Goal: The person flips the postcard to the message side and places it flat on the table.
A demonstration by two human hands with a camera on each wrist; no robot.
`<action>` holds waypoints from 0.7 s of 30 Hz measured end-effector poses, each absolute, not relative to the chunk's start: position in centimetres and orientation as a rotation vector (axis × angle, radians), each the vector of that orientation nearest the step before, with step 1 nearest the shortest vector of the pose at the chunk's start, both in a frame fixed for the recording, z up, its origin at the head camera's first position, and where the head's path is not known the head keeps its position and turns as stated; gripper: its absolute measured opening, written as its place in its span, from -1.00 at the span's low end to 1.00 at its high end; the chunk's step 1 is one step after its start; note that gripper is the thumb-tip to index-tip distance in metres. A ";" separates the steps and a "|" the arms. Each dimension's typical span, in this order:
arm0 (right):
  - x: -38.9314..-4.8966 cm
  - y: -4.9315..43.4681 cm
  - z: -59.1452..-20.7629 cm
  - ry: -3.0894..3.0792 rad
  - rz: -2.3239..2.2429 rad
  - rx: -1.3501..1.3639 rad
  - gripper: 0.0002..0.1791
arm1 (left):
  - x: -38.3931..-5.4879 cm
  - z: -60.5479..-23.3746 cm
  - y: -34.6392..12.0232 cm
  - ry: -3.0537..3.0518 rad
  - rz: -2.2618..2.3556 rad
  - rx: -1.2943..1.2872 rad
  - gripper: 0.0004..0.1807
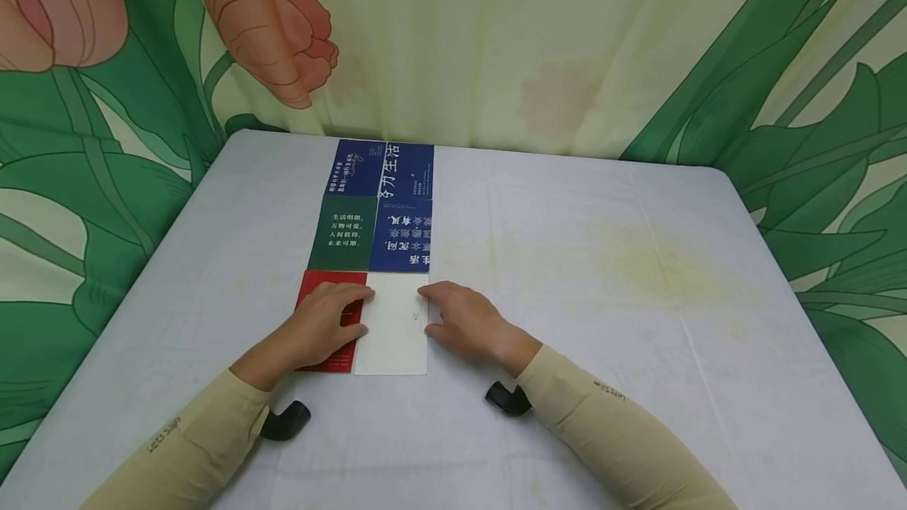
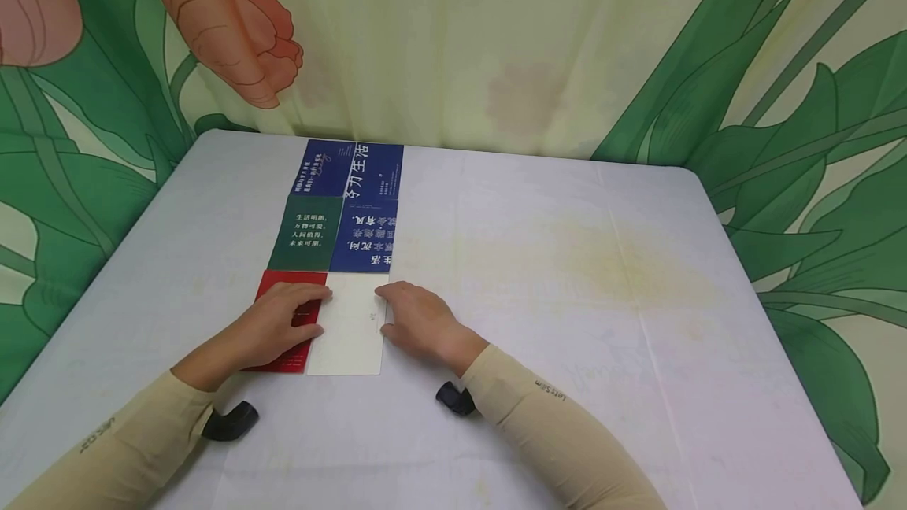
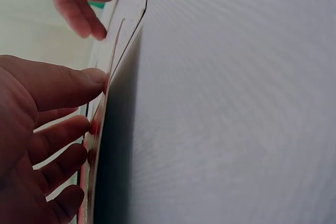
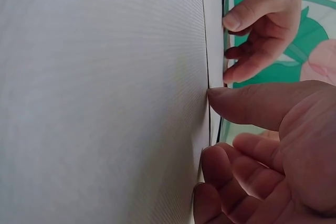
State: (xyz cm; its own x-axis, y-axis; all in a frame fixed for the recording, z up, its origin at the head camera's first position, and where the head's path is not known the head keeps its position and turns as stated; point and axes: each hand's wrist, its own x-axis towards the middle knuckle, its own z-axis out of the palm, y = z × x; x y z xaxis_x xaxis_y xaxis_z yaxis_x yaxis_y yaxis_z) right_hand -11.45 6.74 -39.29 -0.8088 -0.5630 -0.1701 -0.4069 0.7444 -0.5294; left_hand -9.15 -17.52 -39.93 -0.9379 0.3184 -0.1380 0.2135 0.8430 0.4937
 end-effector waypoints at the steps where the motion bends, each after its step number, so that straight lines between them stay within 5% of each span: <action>1: -11.4 6.7 -39.3 2.627 -0.686 -0.759 -0.41 | -9.1 -39.9 -17.5 2.806 0.718 0.411 -0.32; 21: -11.3 6.8 -39.2 2.621 -0.651 -0.777 -0.34 | -9.2 -40.2 -17.5 2.792 0.696 0.361 -0.30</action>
State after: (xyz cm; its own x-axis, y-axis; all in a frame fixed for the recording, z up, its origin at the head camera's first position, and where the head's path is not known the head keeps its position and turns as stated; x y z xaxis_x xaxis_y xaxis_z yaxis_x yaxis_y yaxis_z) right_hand -11.33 6.79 -39.18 -0.7969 -0.5770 -0.1789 -0.4262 0.7468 -0.5105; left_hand -9.24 -17.52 -40.19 -0.9405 0.2936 -0.1712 0.1788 0.8559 0.4853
